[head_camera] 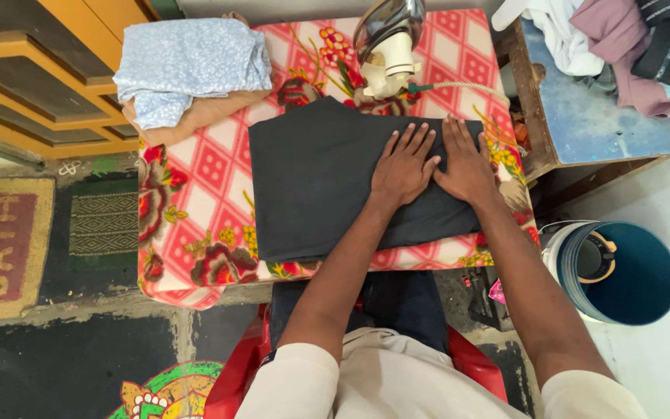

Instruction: The person irons a pair of black trousers on a patterned ironing board, smoothing the fabric with one hand while moving the iron with the other. The person folds the trousers in half and continues ironing the folded section before placing the iron down.

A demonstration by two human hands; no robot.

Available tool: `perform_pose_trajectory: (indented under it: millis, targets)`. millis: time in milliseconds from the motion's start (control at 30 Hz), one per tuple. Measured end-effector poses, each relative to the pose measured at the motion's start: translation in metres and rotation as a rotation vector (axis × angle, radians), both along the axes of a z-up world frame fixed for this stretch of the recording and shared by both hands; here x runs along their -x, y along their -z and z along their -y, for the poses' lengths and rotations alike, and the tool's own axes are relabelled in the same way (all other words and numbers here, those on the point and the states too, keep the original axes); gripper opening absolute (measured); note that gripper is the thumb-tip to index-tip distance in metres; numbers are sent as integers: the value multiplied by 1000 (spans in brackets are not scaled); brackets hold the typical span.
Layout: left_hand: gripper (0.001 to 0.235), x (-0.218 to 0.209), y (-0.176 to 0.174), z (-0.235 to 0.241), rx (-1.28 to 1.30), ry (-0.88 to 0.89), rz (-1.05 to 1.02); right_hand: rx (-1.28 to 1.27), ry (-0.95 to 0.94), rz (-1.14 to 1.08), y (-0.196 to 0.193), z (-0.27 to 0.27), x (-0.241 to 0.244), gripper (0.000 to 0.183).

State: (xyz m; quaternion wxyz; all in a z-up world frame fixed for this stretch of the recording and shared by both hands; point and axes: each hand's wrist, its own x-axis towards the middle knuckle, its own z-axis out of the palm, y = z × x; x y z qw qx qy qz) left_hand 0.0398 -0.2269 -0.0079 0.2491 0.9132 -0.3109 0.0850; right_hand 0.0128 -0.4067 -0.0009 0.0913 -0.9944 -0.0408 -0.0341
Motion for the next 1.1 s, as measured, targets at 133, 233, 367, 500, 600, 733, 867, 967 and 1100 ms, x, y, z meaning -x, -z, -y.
perform_pose_trajectory:
  millis: [133, 233, 367, 500, 600, 733, 867, 967, 1100]
  targets:
    - [61, 3, -1, -1, -46, -23, -1, -56, -80, -94, -12, 18, -5, 104]
    - [59, 7, -3, -2, -90, -25, -9, -304, -141, -143, -43, 35, -18, 78]
    - [61, 5, -9, 1, -126, -14, -18, -735, -17, 198, -67, 1, -50, 62]
    - [65, 11, -15, -3, -117, -3, -55, -848, -161, 349, -70, -64, -96, 75]
    - [58, 29, -16, -19, -170, -6, -37, -1064, -44, 389, -54, -92, -116, 71]
    - [63, 54, -17, -46, -96, -28, -46, -1249, -117, 596, -17, -107, -138, 71]
    - [67, 69, -19, -64, -47, -11, -59, -1249, -43, 733, -31, -83, -166, 77]
    - [67, 76, -21, -71, -31, -4, -56, -953, -230, 626, -85, -43, -155, 61]
    - [64, 70, -29, -73, 76, 17, -93, 55, -380, 337, -164, -26, -111, 62]
